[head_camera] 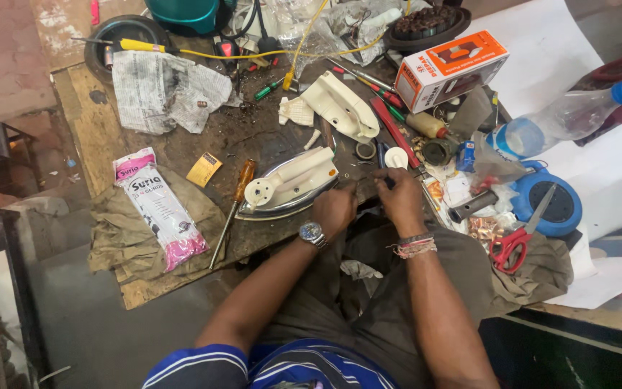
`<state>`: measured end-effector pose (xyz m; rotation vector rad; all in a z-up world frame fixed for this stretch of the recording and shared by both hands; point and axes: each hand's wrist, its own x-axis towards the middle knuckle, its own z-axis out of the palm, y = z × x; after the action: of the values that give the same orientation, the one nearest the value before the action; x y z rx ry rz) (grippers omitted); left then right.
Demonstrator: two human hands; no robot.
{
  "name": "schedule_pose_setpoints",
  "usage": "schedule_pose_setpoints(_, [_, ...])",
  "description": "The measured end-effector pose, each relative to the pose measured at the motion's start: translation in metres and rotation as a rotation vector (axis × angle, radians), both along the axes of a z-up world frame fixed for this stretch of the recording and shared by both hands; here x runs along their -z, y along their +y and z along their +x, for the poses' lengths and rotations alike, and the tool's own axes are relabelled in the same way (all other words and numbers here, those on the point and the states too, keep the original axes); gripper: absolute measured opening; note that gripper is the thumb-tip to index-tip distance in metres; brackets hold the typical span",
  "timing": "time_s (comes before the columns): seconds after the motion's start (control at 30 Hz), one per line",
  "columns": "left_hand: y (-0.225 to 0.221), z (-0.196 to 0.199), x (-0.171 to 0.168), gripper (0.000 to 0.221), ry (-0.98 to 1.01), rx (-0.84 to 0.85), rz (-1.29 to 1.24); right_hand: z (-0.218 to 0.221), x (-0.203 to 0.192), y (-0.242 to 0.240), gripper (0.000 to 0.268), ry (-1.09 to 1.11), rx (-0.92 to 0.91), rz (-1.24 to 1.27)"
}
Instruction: The person disassembles a white electric iron on a cluttered workbench, removes screws, and handles small internal components. They use a screwdriver to loosen and remove screws, then manipulate the iron's casing and internal parts.
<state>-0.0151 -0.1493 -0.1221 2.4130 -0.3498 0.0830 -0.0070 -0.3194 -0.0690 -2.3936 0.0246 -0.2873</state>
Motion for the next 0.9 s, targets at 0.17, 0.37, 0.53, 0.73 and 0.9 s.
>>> schedule_pose_setpoints(0.17, [0.009,-0.005,0.009,0.017,-0.007,-0.026,-0.021,-0.001,-0.003,-0.002,0.018,0.015,-0.001,-0.008])
schedule_pose_setpoints(0.37, [0.003,0.004,0.016,0.042,0.000,0.024,0.067,-0.002,-0.004,0.003,0.018,-0.015,-0.039,-0.022])
schedule_pose_setpoints(0.53, [-0.010,0.012,0.025,0.042,-0.026,0.026,0.113,-0.002,-0.007,0.000,0.019,-0.005,-0.048,0.004])
schedule_pose_setpoints(0.73, [-0.013,0.012,0.042,0.040,0.011,-0.021,0.061,-0.003,-0.003,0.002,0.017,-0.022,-0.071,-0.029])
schedule_pose_setpoints(0.9, [-0.013,0.014,0.047,0.028,-0.081,-0.043,0.051,-0.002,-0.002,0.003,0.019,-0.009,-0.058,-0.026])
